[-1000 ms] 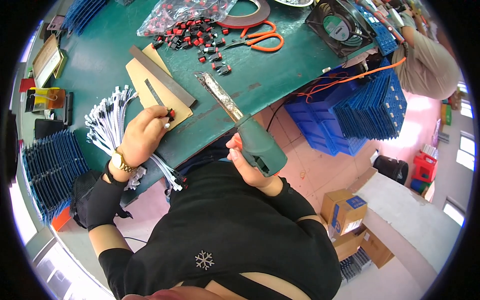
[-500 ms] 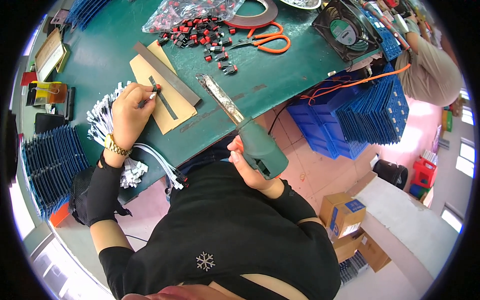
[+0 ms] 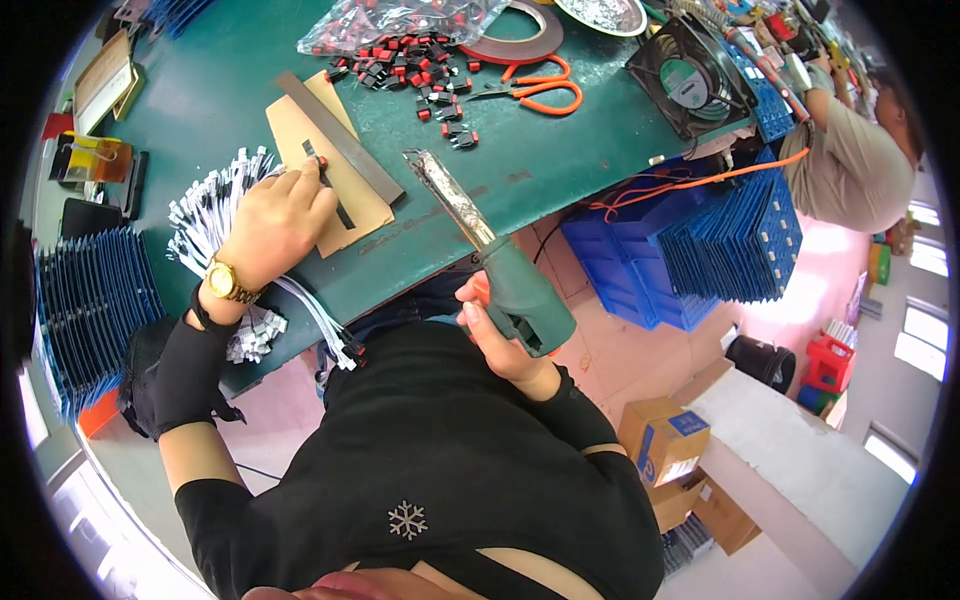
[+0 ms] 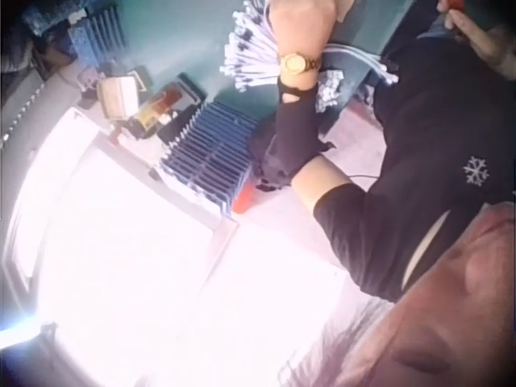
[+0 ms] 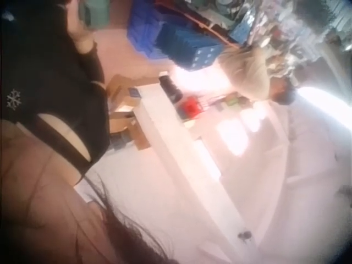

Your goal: The person applies hot glue to electronic connectors and wires using a hot glue gun.

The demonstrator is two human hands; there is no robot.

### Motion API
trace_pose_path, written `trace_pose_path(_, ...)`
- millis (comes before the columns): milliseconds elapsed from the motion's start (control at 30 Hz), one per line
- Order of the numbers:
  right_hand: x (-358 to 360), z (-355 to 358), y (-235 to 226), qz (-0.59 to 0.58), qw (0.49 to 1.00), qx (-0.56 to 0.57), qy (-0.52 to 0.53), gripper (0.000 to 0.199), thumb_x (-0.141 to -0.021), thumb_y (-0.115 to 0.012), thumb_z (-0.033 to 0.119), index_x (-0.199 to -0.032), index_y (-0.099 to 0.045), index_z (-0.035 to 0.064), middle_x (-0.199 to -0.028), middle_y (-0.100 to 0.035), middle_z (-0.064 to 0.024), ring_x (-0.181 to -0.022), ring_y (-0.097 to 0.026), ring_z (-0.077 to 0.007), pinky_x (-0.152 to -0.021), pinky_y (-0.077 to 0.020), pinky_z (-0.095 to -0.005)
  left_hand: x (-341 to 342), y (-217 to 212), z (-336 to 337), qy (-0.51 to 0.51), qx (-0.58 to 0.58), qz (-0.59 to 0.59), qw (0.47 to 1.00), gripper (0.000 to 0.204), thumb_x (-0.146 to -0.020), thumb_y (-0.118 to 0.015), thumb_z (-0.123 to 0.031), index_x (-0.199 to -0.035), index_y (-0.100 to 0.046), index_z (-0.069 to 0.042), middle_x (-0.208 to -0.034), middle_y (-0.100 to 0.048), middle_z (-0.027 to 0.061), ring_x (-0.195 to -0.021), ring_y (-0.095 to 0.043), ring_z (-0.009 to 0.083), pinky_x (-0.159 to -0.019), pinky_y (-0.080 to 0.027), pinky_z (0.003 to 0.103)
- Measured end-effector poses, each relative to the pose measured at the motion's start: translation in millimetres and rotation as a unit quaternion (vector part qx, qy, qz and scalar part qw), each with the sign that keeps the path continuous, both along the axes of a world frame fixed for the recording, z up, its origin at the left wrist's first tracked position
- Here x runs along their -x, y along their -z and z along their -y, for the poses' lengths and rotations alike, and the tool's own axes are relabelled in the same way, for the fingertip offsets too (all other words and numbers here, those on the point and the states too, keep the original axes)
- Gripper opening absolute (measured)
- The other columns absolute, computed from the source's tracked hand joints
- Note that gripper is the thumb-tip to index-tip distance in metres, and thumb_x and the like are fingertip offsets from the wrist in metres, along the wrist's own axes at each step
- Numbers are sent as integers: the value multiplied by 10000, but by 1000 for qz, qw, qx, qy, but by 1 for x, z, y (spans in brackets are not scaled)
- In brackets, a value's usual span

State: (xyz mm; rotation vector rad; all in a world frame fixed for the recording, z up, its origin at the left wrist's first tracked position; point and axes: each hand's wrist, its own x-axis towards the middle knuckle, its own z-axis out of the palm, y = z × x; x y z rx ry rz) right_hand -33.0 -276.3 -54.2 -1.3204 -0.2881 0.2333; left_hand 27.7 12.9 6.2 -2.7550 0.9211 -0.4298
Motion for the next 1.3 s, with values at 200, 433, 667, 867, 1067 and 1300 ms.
trace_pose_path(200,0,-4,-2,12,1000,2,-7,356,-866,-514,-48,-1211,-463,27,-1004,-571,-157,-740,-581,-145,-687,-505,-281,1,-4,1,-1,-55,-13,998,147,-703,-569,-91,-818,-493,-40,-1019,-612,204,-747,-607,215,-646,-500,308)
trace_pose_path(433,-16,-15,4,71,997,-2,-9,344,-870,-519,-37,-1206,-472,24,-994,-584,-152,-745,-589,-143,-687,-507,-280,2,7,-13,-62,267,-26,961,150,-731,-647,-34,-832,-540,-11,-933,-633,134,-667,-620,228,-560,-505,323)
trace_pose_path(667,-28,-36,-15,4,999,-5,-51,334,-870,-531,-19,-1197,-475,12,-966,-598,-148,-718,-603,-167,-676,-511,-290,3,4,-23,-280,475,-149,821,90,-776,-666,-64,-799,-604,-4,-745,-566,83,-595,-530,196,-569,-441,307)
trace_pose_path(867,-32,-46,-25,2,997,-31,-71,339,-863,-552,-19,-1192,-472,-1,-952,-601,-149,-702,-610,-184,-659,-517,-305,1,9,-24,-287,480,-162,813,104,-784,-638,-84,-809,-595,8,-712,-543,109,-629,-546,231,-606,-451,334)
trace_pose_path(1067,-28,-44,-33,-16,994,50,-93,319,-878,-551,5,-1189,-480,0,-987,-590,-143,-768,-622,-185,-709,-513,-305,1,13,-29,-292,458,-166,823,119,-773,-635,-78,-844,-598,10,-703,-541,122,-638,-554,242,-607,-446,341)
trace_pose_path(1300,-40,-42,-35,264,924,265,-86,218,-826,-610,10,-1042,-589,-7,-868,-630,-91,-741,-619,-148,-674,-493,-272,1,12,-28,-285,483,-196,804,132,-795,-632,-110,-842,-597,9,-638,-523,59,-570,-479,129,-538,-400,280)
